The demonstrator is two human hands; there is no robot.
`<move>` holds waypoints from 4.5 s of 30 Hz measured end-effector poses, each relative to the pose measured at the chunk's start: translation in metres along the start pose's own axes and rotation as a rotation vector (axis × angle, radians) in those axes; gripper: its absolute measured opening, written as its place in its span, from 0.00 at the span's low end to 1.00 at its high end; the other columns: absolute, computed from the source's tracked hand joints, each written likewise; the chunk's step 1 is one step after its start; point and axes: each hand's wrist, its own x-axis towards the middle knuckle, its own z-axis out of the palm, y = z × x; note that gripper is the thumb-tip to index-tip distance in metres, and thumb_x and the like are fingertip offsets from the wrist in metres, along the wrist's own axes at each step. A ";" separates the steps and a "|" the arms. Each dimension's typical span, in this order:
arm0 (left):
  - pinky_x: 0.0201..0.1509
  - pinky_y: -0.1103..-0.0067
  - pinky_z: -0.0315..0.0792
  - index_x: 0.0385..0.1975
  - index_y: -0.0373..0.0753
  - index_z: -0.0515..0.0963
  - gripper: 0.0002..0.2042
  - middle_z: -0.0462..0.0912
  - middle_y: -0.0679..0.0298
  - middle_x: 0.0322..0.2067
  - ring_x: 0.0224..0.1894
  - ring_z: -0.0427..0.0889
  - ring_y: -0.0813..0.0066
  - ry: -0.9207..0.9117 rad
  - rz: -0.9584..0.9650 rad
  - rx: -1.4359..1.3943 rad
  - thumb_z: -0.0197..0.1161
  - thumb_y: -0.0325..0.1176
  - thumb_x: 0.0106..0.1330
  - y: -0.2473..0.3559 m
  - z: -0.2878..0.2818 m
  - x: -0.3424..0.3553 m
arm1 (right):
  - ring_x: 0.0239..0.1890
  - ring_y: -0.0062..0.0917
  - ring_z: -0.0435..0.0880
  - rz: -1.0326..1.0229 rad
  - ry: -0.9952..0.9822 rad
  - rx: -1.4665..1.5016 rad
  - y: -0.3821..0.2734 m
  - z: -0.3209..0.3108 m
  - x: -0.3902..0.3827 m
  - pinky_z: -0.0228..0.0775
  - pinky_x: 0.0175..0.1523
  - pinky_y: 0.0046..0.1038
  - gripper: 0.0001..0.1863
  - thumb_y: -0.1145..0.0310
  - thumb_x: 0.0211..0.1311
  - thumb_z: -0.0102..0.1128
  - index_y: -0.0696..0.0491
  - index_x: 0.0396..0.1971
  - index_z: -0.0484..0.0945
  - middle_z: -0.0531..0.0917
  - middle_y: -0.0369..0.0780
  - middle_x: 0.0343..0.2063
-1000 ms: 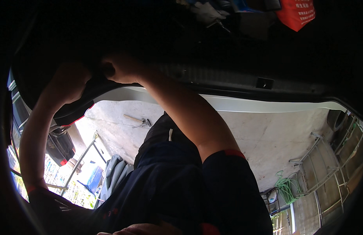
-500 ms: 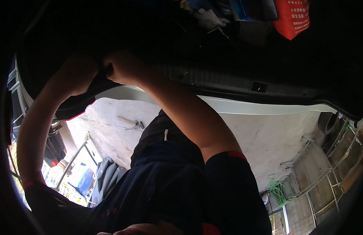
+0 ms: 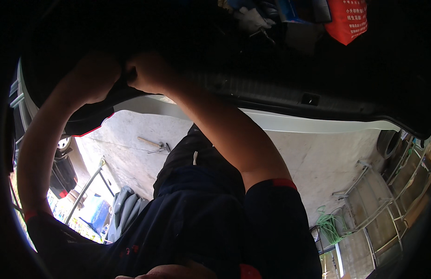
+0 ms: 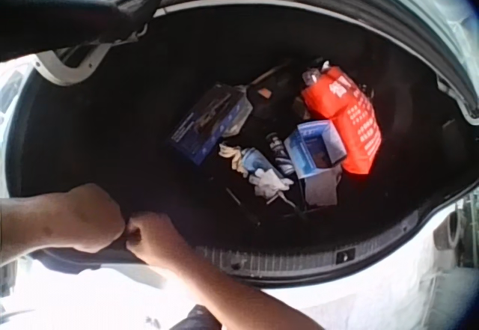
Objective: The person selects fasteners from a container on a workbench and fits pieces together by hand. Then, the person walks over to an open car trunk and installs a fastener inside using a ratchet.
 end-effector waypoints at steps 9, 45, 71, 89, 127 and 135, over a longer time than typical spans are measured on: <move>0.55 0.66 0.84 0.50 0.38 0.87 0.13 0.91 0.54 0.43 0.47 0.91 0.59 -0.017 -0.040 0.039 0.67 0.24 0.67 0.005 -0.002 0.003 | 0.44 0.40 0.91 0.035 -0.149 -0.116 -0.011 -0.016 0.016 0.83 0.52 0.40 0.18 0.64 0.57 0.75 0.56 0.45 0.89 0.91 0.47 0.39; 0.58 0.66 0.83 0.43 0.36 0.88 0.09 0.90 0.53 0.45 0.50 0.90 0.57 -0.015 0.018 -0.012 0.67 0.23 0.64 0.003 -0.008 0.003 | 0.40 0.41 0.91 0.060 -0.203 -0.300 -0.029 -0.018 0.023 0.84 0.47 0.41 0.16 0.67 0.55 0.73 0.59 0.43 0.88 0.90 0.48 0.37; 0.59 0.67 0.83 0.46 0.36 0.87 0.10 0.90 0.53 0.47 0.52 0.90 0.58 -0.025 -0.034 -0.036 0.67 0.24 0.66 0.008 -0.007 0.003 | 0.42 0.41 0.91 0.122 -0.254 -0.291 -0.029 -0.021 0.026 0.84 0.49 0.41 0.16 0.68 0.58 0.71 0.59 0.46 0.87 0.90 0.49 0.38; 0.60 0.66 0.82 0.40 0.37 0.89 0.06 0.91 0.56 0.44 0.50 0.90 0.60 0.058 -0.045 0.011 0.65 0.23 0.68 0.011 -0.002 -0.002 | 0.25 0.29 0.88 0.221 -0.336 -0.155 -0.027 -0.031 0.028 0.82 0.34 0.34 0.09 0.71 0.54 0.72 0.56 0.35 0.88 0.89 0.41 0.25; 0.59 0.68 0.82 0.45 0.37 0.88 0.10 0.90 0.55 0.47 0.53 0.89 0.59 0.071 0.034 -0.007 0.68 0.24 0.65 0.004 0.003 0.002 | 0.43 0.28 0.90 0.140 -0.209 -0.068 -0.022 -0.026 -0.021 0.81 0.53 0.35 0.14 0.78 0.69 0.57 0.49 0.43 0.91 0.92 0.40 0.41; 0.55 0.67 0.85 0.44 0.35 0.87 0.09 0.90 0.54 0.45 0.48 0.90 0.59 0.136 0.004 0.048 0.73 0.24 0.64 0.016 -0.014 0.011 | 0.43 0.36 0.91 0.221 0.140 -0.683 0.188 -0.130 -0.043 0.84 0.51 0.38 0.13 0.64 0.75 0.59 0.49 0.53 0.87 0.91 0.44 0.43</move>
